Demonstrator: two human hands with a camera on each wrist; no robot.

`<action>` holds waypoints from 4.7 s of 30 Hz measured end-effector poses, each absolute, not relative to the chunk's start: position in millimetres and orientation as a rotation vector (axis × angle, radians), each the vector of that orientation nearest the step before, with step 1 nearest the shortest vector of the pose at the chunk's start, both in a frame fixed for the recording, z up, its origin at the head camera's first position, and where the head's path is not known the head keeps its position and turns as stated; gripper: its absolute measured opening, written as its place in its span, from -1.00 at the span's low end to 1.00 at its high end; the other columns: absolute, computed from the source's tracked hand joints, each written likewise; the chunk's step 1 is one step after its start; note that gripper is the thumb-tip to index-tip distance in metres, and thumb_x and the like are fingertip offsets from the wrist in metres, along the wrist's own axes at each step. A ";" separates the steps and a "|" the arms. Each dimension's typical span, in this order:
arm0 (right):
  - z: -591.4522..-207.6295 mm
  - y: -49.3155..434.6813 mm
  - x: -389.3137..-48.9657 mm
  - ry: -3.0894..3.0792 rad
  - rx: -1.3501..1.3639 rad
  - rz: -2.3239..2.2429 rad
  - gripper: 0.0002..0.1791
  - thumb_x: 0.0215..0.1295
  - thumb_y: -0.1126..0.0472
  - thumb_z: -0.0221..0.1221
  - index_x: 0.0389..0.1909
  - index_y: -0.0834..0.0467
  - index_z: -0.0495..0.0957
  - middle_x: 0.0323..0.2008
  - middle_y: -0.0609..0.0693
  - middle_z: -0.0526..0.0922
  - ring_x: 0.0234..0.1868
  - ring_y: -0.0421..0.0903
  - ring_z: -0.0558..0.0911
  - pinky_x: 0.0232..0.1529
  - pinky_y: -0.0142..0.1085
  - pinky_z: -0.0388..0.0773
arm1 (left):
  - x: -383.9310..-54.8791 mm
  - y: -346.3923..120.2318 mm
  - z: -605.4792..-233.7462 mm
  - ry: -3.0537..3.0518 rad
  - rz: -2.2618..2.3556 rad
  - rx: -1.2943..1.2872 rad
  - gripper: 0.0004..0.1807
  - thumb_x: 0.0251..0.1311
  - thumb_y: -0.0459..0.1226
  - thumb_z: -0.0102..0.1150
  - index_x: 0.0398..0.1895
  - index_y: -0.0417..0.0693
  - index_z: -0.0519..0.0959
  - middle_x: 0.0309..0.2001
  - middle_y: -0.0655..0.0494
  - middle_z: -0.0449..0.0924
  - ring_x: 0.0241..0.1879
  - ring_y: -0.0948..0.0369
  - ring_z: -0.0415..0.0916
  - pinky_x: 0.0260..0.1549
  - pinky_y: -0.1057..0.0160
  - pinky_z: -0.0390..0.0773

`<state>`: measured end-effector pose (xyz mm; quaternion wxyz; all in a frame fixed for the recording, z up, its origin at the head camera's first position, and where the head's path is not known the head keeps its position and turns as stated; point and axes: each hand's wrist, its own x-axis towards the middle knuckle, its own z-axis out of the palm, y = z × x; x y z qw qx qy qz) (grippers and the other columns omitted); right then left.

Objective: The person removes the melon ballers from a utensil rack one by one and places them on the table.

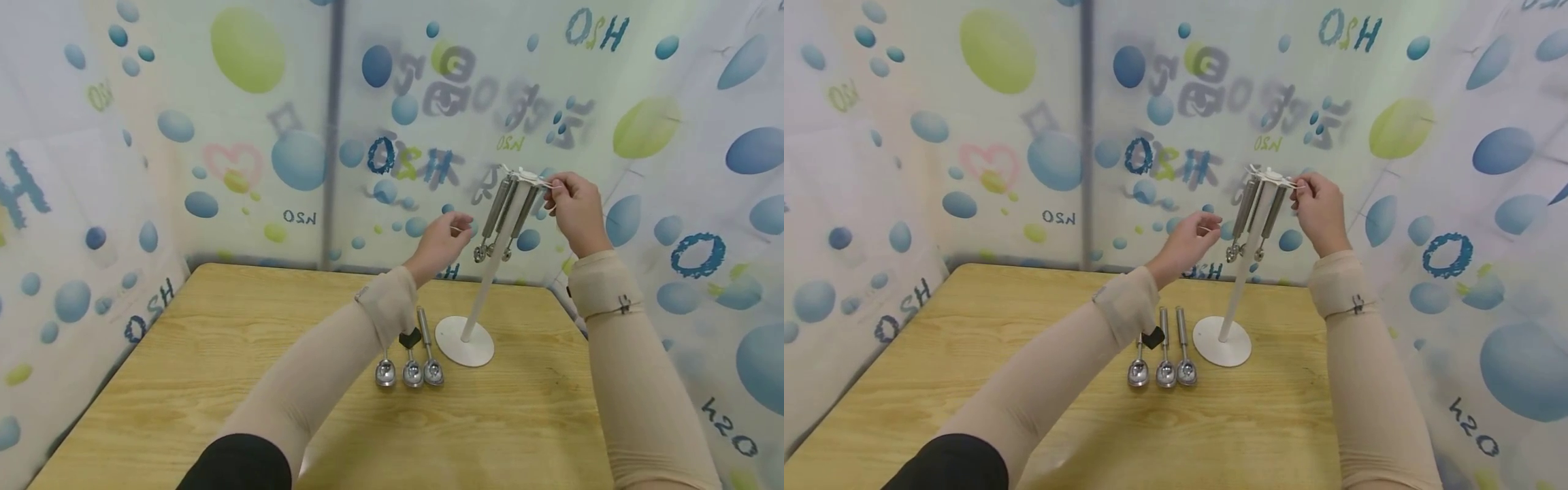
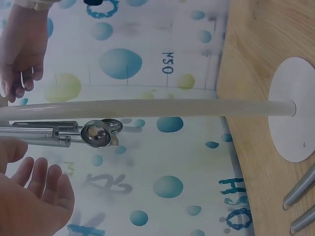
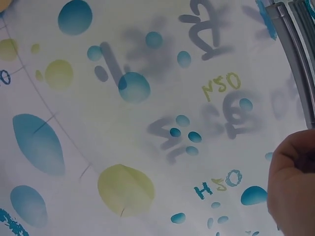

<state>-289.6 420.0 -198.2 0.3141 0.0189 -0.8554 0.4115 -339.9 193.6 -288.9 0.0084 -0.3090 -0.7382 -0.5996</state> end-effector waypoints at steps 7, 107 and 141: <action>-199.1 420.6 -294.1 -2.219 0.101 1.206 -0.72 0.64 0.16 -0.11 -0.09 0.23 0.52 -0.39 -0.16 0.48 -0.39 -0.25 0.50 -0.38 -0.45 0.51 | -335.1 202.5 -285.2 -2.278 -1.875 -1.001 -0.65 0.54 -0.21 0.05 0.29 -0.08 0.49 0.10 0.06 0.57 0.09 0.18 0.53 -0.04 0.25 0.60; -208.0 419.7 -300.8 -2.111 0.093 1.087 -0.73 0.58 0.16 0.02 -0.09 0.25 0.63 -0.39 -0.26 0.60 -0.36 -0.23 0.52 -0.30 -0.49 0.46 | -310.3 211.6 -259.6 -2.150 -1.786 -1.082 -0.58 0.43 -0.30 0.19 0.31 -0.09 0.51 0.07 0.08 0.68 -0.01 0.27 0.60 -0.11 0.43 0.58; -209.3 422.0 -302.8 -2.071 0.077 1.207 -0.78 0.56 0.18 0.04 -0.17 0.14 0.65 -0.43 -0.24 0.60 -0.40 -0.23 0.51 -0.44 -0.52 0.43 | -333.2 161.5 -287.0 -2.185 -1.807 -1.022 -0.59 0.42 -0.33 0.21 0.29 -0.10 0.51 0.07 0.04 0.67 0.02 0.18 0.62 -0.11 0.28 0.65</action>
